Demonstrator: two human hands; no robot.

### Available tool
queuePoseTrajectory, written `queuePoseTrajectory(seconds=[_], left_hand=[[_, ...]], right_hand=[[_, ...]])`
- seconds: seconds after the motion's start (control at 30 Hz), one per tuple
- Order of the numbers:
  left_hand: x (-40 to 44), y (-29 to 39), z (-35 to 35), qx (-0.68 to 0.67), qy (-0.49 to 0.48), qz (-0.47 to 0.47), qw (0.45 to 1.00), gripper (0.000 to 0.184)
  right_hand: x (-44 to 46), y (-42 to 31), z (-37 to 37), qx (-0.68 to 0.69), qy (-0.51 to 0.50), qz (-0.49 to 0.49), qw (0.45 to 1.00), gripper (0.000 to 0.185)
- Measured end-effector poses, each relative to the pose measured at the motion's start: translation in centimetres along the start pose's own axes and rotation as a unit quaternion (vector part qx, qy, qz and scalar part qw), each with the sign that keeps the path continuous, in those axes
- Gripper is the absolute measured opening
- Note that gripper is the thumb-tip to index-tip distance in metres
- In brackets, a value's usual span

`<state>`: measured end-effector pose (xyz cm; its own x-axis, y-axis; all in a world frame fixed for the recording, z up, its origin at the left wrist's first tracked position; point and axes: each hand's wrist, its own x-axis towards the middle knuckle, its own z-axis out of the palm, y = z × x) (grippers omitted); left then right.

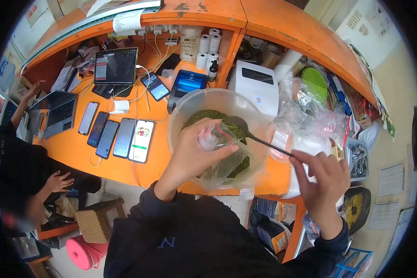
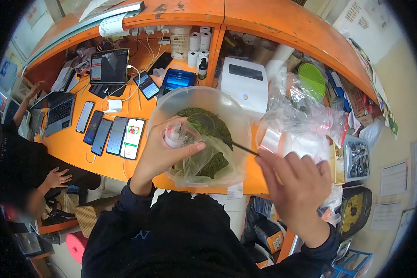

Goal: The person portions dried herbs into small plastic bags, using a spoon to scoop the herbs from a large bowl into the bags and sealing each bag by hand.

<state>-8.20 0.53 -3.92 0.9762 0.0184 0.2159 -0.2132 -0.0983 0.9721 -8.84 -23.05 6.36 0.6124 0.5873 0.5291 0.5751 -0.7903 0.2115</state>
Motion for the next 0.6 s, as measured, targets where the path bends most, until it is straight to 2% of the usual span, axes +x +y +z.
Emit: queuePoseTrajectory(seconds=[0.17, 0.2, 0.3, 0.33, 0.4, 0.47, 0.53, 0.6], left_hand=[[0.3, -0.6, 0.0, -0.028, 0.01, -0.026, 0.999, 0.034], [0.3, 0.2, -0.2, -0.045, 0.003, -0.031, 0.998, 0.036], [0.0, 0.6, -0.5, -0.093, 0.0, -0.069, 0.993, 0.042], [-0.1, 0.5, -0.6, -0.11, 0.002, -0.085, 0.99, 0.045], [-0.1, 0.7, -0.7, -0.13, -0.004, -0.059, 0.99, 0.05], [-0.2, 0.5, -0.8, -0.12, 0.003, -0.026, 0.992, 0.053], [-0.2, -0.1, -1.0, -0.081, 0.024, 0.011, 0.996, 0.053], [-0.2, -0.4, -1.3, -0.053, 0.053, 0.057, 0.996, 0.055]], right_hand=[[-1.3, -1.4, -1.1, -0.207, 0.001, -0.147, 0.967, 0.033], [-1.5, -1.5, -1.1, -0.243, 0.01, -0.158, 0.957, 0.038], [-1.1, -1.8, -2.1, -0.255, 0.016, -0.149, 0.955, 0.038], [-0.9, -1.9, -2.5, -0.248, 0.018, -0.136, 0.959, 0.035], [-0.7, -1.8, -3.5, -0.234, 0.02, -0.111, 0.966, 0.031], [-0.7, -1.3, -4.1, -0.117, 0.016, 0.006, 0.993, 0.026], [-0.5, -1.6, -5.2, 0.013, -0.007, 0.158, 0.987, 0.019], [-1.8, -0.7, -5.7, 0.071, -0.044, 0.156, 0.984, 0.016]])
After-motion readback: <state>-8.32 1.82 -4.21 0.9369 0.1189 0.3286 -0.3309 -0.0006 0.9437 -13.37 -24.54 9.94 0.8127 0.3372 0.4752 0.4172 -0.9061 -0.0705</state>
